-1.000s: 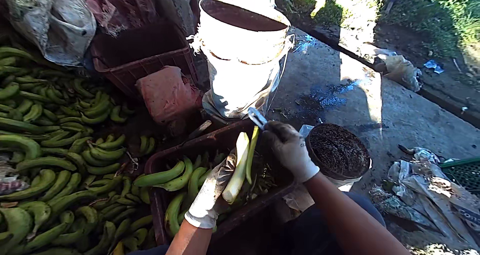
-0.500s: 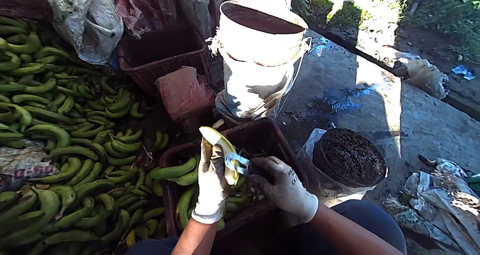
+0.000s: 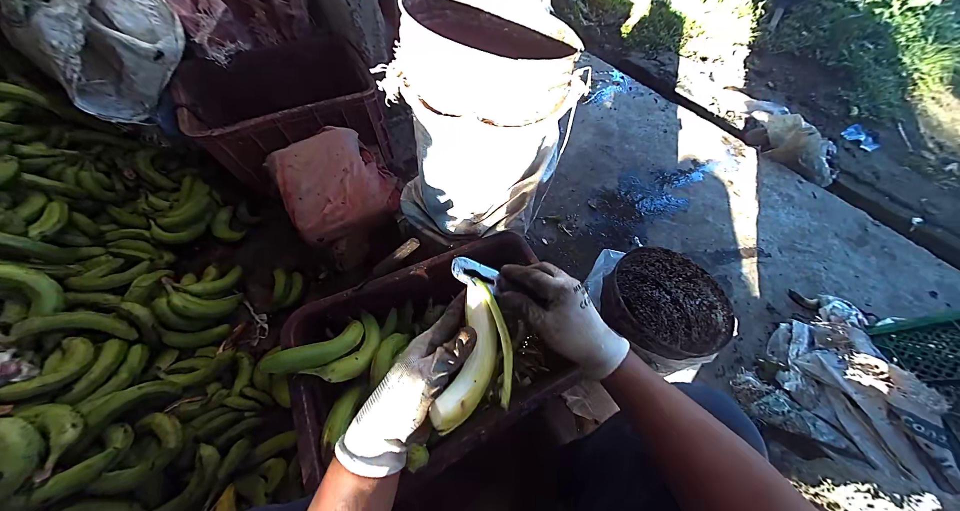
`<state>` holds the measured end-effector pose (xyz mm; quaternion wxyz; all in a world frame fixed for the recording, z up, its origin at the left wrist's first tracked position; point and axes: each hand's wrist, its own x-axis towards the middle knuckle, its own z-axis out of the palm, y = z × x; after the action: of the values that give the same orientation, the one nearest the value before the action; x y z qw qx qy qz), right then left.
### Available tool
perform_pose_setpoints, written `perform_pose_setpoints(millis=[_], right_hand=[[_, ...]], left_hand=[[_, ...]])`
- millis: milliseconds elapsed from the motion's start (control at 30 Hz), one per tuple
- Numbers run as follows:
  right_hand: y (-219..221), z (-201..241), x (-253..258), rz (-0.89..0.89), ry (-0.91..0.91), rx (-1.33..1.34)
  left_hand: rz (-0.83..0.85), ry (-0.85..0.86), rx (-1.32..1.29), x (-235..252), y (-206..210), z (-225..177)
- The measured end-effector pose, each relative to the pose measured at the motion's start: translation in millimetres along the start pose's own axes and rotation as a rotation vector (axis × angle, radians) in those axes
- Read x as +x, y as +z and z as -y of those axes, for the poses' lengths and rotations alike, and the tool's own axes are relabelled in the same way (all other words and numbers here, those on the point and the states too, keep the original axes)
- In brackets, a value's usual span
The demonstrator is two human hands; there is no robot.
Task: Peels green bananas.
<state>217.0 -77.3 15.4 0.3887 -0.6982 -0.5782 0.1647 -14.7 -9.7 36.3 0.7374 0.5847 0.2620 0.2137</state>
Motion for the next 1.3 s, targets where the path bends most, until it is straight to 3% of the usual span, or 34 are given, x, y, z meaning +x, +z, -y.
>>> perform_pose_setpoints(millis=[67,133,267,333,533,733,967,1133,1200,1300], right_hand=[[-6.0,-10.2,5.2,-0.028,0.140,-0.055],[-10.0,-9.7,1.4,-0.091,0.180,-0.047],[2.1,8.9,-20.2,-0.104,0.096,-0.027],[14.8,16.1,-31.0,-0.037,0.075,-0.025],[33.1,25.6,-40.9,0.029,-0.035,-0.049],[33.6,23.2,-41.2,0.022,-0.094,-0.067],[34.6,16.4,-41.0,0.080,-0.196,-0.053],[36.9,13.3,-40.0,0.074,-0.186,-0.070],[34.7,12.7,-37.8,0.077,-0.174,-0.072],[25.4,7.6,-27.9,0.084,-0.145,-0.039]], left_hand=[[-0.048,-0.065,-0.096,6.1,3.7,5.6],[-0.137,-0.016,-0.271,13.0,5.4,15.5],[-0.382,0.130,-0.548,25.5,1.2,31.5],[-0.558,0.110,-0.642,30.8,0.6,30.9],[-0.753,0.080,-0.697,34.2,-7.3,27.3],[-0.737,0.119,-0.612,30.6,-5.0,22.3],[-0.531,0.047,-0.209,19.8,-9.0,15.4],[-0.668,0.084,-0.273,26.8,-2.5,23.3],[-0.556,0.104,-0.217,22.4,-6.0,25.7],[-0.252,0.056,-0.238,11.6,-12.4,22.1]])
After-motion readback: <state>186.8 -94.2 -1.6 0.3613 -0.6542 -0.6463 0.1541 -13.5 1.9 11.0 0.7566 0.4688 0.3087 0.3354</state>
